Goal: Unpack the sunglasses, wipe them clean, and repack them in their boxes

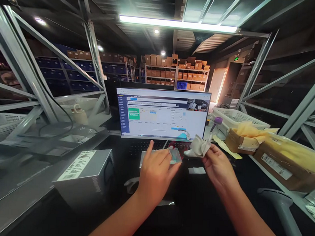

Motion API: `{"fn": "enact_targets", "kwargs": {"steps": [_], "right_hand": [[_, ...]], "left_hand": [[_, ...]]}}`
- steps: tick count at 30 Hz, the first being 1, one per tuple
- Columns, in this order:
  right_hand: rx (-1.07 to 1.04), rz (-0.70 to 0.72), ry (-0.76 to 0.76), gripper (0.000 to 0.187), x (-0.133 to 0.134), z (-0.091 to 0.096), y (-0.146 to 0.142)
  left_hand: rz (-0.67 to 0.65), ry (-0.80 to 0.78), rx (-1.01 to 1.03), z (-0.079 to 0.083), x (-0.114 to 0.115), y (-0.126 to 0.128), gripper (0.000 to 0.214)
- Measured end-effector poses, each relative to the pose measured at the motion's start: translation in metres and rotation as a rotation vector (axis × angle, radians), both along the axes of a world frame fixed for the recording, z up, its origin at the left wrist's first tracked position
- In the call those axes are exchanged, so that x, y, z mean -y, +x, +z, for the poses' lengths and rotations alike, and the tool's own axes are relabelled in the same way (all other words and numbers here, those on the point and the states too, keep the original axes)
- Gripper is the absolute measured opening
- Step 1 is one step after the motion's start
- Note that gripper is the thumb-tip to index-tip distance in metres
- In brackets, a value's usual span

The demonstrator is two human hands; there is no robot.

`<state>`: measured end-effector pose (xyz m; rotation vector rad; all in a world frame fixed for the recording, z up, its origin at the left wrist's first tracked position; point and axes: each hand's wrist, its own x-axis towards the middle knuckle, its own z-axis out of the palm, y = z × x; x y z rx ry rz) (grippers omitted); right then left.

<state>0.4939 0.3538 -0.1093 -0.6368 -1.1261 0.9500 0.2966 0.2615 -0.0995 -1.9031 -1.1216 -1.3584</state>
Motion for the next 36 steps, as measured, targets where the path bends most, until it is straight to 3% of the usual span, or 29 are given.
{"fn": "enact_targets", "kwargs": {"steps": [5,7,11,15,17,21,24,27,32,36], "right_hand": [[-0.080,0.377,-0.170,0.034,0.050,-0.007,-0.038],[-0.026,0.419,-0.186,0.028,0.064,-0.009,-0.047],[0.205,0.211,-0.048,0.016,0.067,-0.010,-0.046],[0.310,-0.079,0.076,0.011,0.055,-0.002,-0.025],[0.332,-0.140,0.098,0.012,0.049,0.007,-0.009],[0.439,-0.094,0.061,0.017,0.040,0.027,0.024],[0.542,0.065,0.020,0.019,0.041,0.032,0.030],[0.694,0.137,0.058,0.015,0.051,0.028,0.018],[0.939,0.225,0.298,0.010,0.074,0.023,-0.004],[0.989,0.380,0.438,0.022,0.079,0.023,-0.008]], "left_hand": [[0.111,-0.012,-0.063,-0.005,-0.001,0.002,0.009],[0.124,-0.021,-0.079,-0.008,-0.001,0.005,0.011],[0.029,-0.149,-0.093,-0.012,0.002,0.014,0.013],[-0.060,-0.393,-0.147,-0.007,0.007,0.015,0.064],[-0.038,-0.408,-0.187,-0.001,0.009,0.008,0.073],[0.169,-0.267,-0.196,0.011,0.013,-0.013,0.044],[0.271,-0.199,-0.228,0.017,0.016,-0.018,0.061],[0.191,-0.189,-0.364,0.017,0.020,-0.012,0.075],[-0.054,-0.299,-0.632,0.019,0.026,-0.004,0.076],[-0.208,-0.383,-0.593,0.026,0.027,-0.006,0.068]]}}
